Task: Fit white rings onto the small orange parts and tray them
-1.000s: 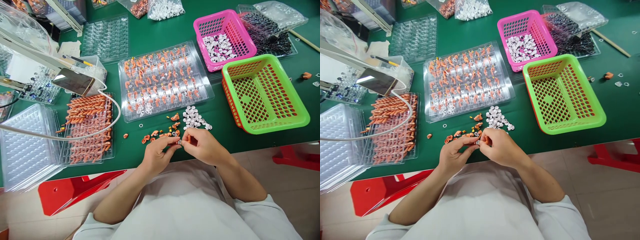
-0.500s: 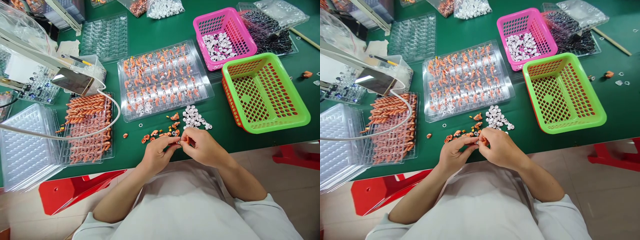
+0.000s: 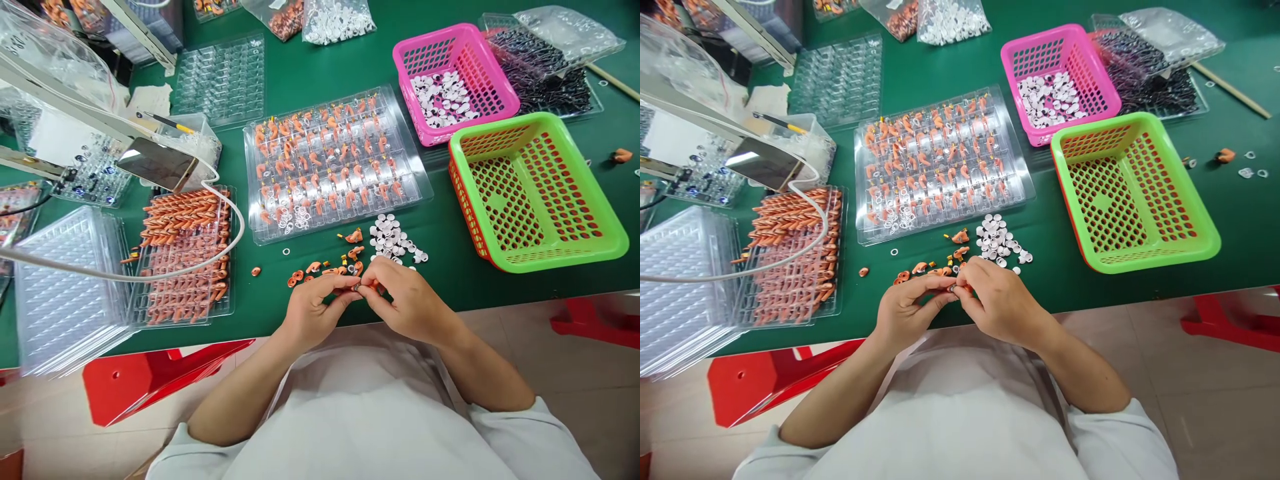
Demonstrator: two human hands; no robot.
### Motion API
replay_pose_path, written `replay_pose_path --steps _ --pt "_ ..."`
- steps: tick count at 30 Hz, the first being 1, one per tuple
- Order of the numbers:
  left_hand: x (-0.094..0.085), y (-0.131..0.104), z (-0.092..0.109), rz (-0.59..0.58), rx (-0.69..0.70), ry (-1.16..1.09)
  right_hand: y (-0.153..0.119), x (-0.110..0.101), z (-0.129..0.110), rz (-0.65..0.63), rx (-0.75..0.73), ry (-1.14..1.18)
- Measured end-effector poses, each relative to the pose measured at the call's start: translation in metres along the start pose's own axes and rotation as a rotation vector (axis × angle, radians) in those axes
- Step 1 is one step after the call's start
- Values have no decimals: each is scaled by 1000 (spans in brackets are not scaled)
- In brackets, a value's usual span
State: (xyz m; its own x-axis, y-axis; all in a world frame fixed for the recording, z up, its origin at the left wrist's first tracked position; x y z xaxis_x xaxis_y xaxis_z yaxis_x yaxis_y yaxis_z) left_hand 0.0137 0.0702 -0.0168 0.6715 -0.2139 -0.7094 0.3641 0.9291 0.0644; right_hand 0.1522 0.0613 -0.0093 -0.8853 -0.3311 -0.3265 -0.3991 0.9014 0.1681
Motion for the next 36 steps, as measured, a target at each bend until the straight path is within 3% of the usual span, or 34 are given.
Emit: replay_pose_path --steps 10,15,20,26,36 --pt "3 -7 -5 -66 -138 -243 -6 4 3 40 65 108" --pt "5 -8 -12 -107 -221 -271 -1 8 13 12 214 144" --pt "8 -7 -14 -189 -333 -448 1 10 27 -31 395 447" --pt "17 -5 -15 -246 -456 -572 -5 10 35 20 449 777" --pt "27 0 -14 -268 -437 -436 -15 2 36 123 415 576"
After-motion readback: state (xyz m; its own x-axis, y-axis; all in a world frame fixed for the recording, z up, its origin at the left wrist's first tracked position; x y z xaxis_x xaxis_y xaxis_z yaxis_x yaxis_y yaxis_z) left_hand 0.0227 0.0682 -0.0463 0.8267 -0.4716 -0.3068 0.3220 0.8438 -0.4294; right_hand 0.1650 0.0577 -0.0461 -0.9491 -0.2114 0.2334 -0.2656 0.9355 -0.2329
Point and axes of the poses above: each hand's wrist, its own y-axis towards the middle knuckle, its own x-axis out of the palm, z = x × y, the point moved 7 cm from there along y, towards the middle knuckle, and after that the axes turned 14 degrees about y, right-handed, at the moved point
